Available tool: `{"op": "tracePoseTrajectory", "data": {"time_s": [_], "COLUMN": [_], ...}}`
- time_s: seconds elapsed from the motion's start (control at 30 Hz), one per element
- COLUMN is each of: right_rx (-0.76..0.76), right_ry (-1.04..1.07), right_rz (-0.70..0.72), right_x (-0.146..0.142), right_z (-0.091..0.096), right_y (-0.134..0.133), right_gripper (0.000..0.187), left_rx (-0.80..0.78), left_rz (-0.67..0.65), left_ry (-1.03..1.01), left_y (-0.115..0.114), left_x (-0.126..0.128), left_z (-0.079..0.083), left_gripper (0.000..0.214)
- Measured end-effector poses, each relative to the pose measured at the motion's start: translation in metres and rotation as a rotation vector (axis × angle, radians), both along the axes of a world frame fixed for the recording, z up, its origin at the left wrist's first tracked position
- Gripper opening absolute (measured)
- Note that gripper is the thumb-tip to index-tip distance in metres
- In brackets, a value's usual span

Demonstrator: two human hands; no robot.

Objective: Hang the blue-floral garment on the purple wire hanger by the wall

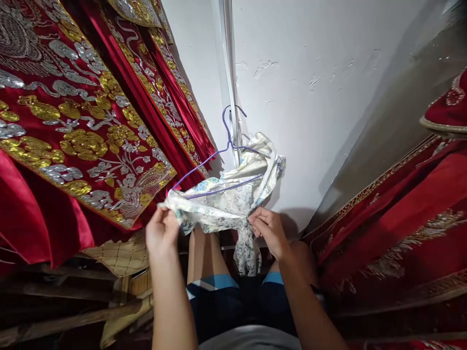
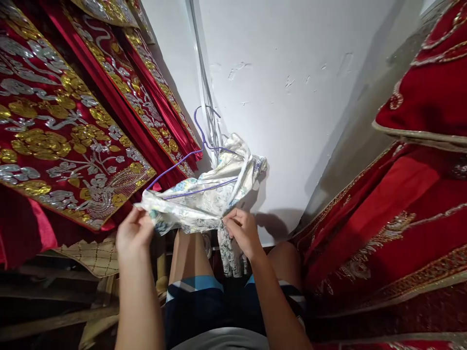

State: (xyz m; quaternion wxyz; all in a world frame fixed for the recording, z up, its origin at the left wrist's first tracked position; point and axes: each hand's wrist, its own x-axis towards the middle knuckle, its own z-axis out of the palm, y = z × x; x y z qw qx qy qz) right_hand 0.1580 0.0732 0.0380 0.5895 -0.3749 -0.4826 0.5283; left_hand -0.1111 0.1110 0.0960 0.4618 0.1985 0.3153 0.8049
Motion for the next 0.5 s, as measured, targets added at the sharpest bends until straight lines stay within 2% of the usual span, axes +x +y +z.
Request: {"op": "tracePoseTrajectory", "data": {"time_s": [0.1,0.17,0.23,0.33,0.4,0.5], "right_rx": [-0.121,-0.210,-0.262,-0.266,-0.221,-0.057], "right_ry": [0.234,0.337,0.296,0.053,-0.114,-0.269], "right_rz": [0.090,0.136,0.156,0.146,0.101,0.087], "right_x": [-0.005,-0.003,0.004,0.017,0.023,0.026], "right_z": [-0.019,-0.032,-0.043,-0.049,-0.048,-0.045], "right_y": [-0.009,-0.013,-0.015,-0.015,-0.015,-0.019], "right_gripper": [0.020,0.022,0.020,0.020,0.020,0.013], "left_rx": [-0.151,-0.245,-0.210,0.016,0.131,0.242], "left_rz": [-0.059,-0.117,-0.197,-0.368,-0.492,-0.638], "left_ry": [-0.113,-0.252,-0.282,-0.099,0.068,0.421], "left_y": [-0.010,-0.016,-0.023,-0.036,-0.049,-0.072], "left_x": [0.024,0.047,0.070,0.099,0.115,0.136], "left_z": [-0.036,-0.046,-0.047,-0.039,-0.033,-0.024], "left_gripper": [0.039,0.040,0.032,0.009,0.016,0.022]}}
